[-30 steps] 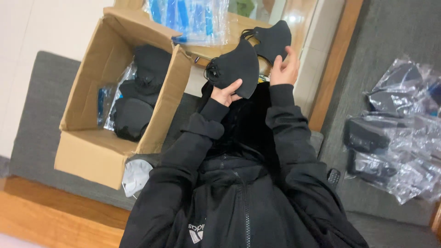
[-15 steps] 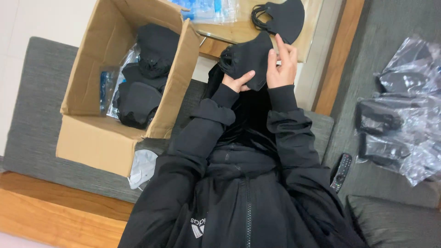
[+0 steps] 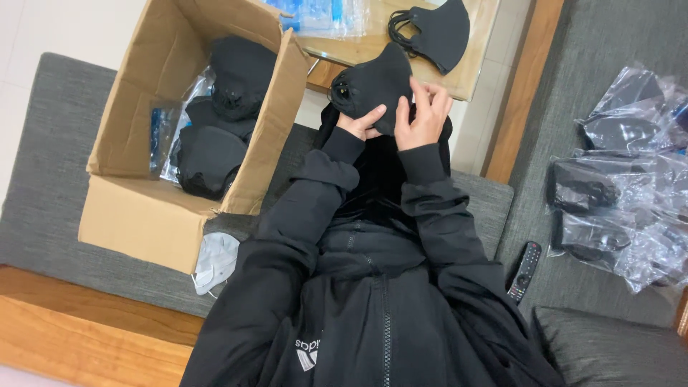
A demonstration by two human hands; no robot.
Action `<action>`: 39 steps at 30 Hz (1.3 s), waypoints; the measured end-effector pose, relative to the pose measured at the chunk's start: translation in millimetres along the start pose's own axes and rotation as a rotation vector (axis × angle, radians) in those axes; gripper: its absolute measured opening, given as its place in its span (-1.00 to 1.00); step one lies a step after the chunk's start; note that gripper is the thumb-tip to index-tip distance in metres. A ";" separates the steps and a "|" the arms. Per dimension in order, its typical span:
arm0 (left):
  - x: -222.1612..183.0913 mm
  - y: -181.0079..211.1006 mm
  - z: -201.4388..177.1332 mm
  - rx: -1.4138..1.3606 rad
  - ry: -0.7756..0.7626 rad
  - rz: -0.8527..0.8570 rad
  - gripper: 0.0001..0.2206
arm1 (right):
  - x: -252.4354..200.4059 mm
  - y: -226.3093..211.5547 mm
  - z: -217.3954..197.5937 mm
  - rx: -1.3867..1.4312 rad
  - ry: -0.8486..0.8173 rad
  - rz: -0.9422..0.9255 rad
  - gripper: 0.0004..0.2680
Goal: Packaging black face masks into individual plastic bags from a cardboard box
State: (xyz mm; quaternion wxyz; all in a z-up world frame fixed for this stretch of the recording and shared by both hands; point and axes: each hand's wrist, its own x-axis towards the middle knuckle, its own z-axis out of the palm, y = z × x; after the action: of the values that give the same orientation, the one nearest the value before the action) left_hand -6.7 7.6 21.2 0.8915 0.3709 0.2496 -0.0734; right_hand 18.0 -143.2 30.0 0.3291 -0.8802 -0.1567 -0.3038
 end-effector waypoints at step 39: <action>22.0 7.7 -17.7 -0.085 -0.163 0.066 -0.40 | 52.5 118.2 26.6 -0.089 -0.053 0.770 -0.64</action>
State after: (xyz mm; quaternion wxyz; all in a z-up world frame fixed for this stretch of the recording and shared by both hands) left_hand 7.9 26.6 4.4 0.9257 0.3334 0.1669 -0.0634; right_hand 126.0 -208.1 -9.7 0.3762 -0.8957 0.1899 -0.1416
